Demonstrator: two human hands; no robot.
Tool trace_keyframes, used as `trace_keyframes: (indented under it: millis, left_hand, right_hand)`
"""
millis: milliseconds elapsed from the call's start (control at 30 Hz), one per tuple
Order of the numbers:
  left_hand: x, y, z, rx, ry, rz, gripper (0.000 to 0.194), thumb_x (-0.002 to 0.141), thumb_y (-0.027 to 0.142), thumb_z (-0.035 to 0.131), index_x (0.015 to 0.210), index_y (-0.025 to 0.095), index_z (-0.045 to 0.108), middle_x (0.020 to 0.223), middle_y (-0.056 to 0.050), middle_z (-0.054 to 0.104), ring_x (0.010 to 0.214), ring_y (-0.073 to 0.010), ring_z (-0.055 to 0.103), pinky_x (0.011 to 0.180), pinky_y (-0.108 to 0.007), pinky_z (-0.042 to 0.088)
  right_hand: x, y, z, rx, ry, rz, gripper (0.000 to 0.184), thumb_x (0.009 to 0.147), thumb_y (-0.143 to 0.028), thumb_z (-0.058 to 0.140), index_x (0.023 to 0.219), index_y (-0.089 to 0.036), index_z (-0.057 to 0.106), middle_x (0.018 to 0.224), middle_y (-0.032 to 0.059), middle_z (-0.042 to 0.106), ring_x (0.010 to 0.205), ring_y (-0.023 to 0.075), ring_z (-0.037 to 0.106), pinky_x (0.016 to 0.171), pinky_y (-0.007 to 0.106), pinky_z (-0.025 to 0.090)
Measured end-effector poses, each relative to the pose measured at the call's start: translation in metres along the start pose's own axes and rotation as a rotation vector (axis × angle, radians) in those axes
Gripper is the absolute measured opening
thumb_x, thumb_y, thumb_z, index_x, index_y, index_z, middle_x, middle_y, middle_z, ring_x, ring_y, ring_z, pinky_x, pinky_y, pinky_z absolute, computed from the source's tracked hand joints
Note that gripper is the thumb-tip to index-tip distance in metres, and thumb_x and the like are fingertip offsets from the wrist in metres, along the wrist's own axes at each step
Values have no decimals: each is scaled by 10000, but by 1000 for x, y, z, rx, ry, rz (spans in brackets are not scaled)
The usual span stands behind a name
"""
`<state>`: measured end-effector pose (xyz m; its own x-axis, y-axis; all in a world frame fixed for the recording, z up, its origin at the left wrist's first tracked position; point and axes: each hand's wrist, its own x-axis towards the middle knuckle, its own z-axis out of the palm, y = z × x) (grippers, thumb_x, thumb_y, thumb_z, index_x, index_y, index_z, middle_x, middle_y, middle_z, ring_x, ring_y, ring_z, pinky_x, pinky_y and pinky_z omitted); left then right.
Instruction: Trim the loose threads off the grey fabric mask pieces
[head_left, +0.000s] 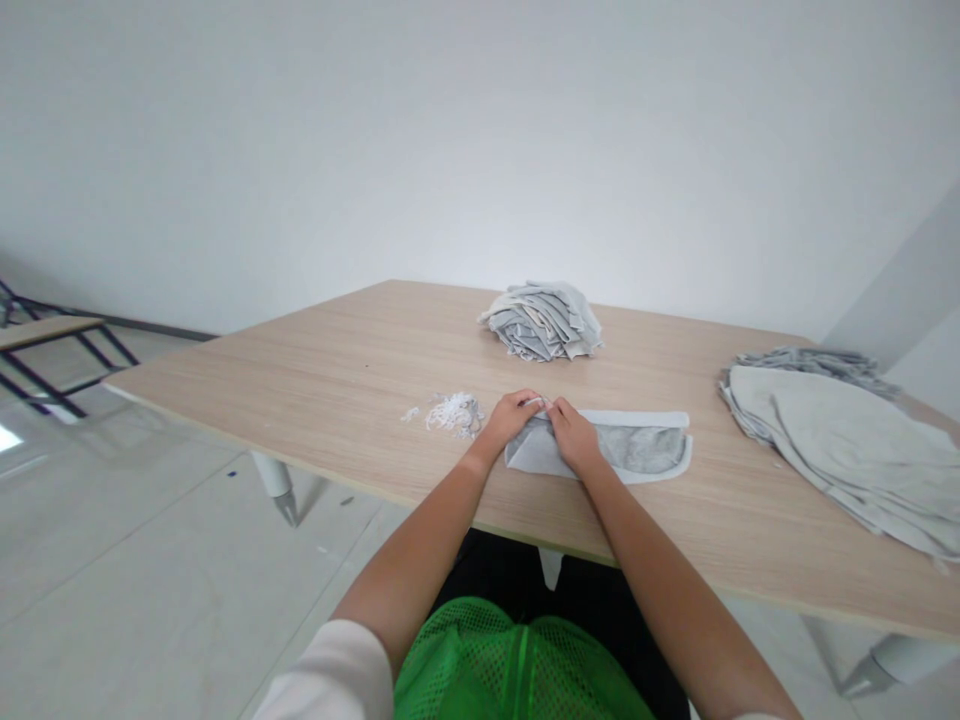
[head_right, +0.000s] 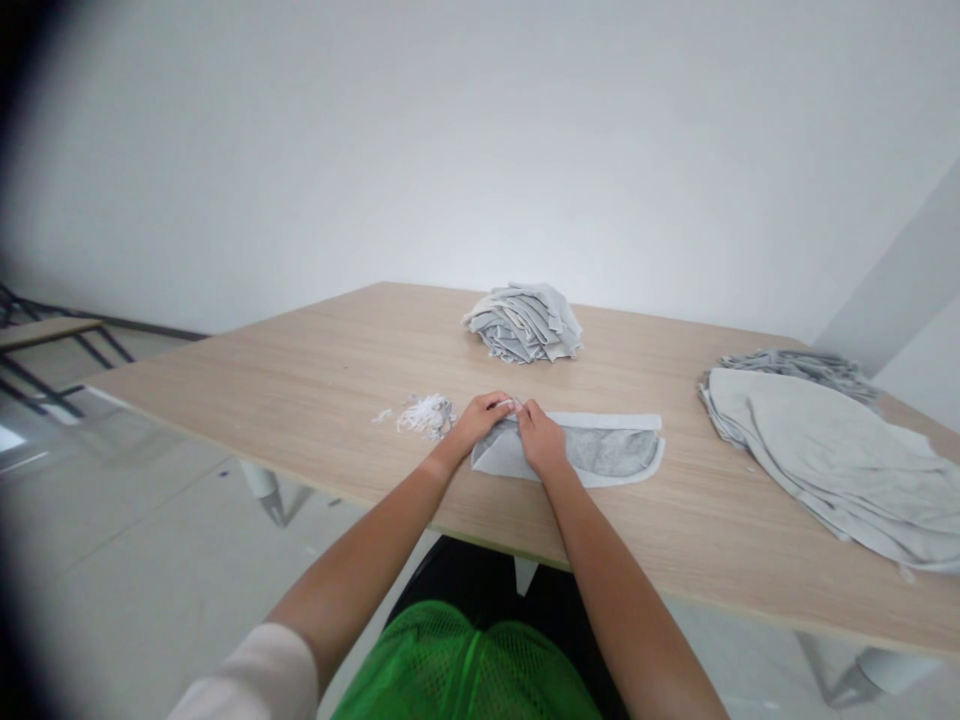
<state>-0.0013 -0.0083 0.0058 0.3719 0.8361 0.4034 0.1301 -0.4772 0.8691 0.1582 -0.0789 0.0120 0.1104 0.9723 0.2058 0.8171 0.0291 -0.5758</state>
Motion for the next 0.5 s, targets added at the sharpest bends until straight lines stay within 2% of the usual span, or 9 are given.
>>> trace_keyframes:
  millis: [300,500]
  left_hand:
    - [0,3,0,-29,-9,5,286,833,438,687,854,163,764,864,-57,742,890,-212,646,887,-313,522]
    - [1,2,0,-32,-23,-2,316,827,464,698,868,158,766,871,-50,741,876,-206,639,867,-307,519]
  right_hand:
    - [1,3,1,-13,22,-84,391,1134,-432,244,997,-244,558,987,58,692,946,211,636,765,282,378]
    - [2,5,1,-100,17,-185,382,1134,-346,212,1047,-229,565,1056,83,683,1004,216,639,822,295,413]
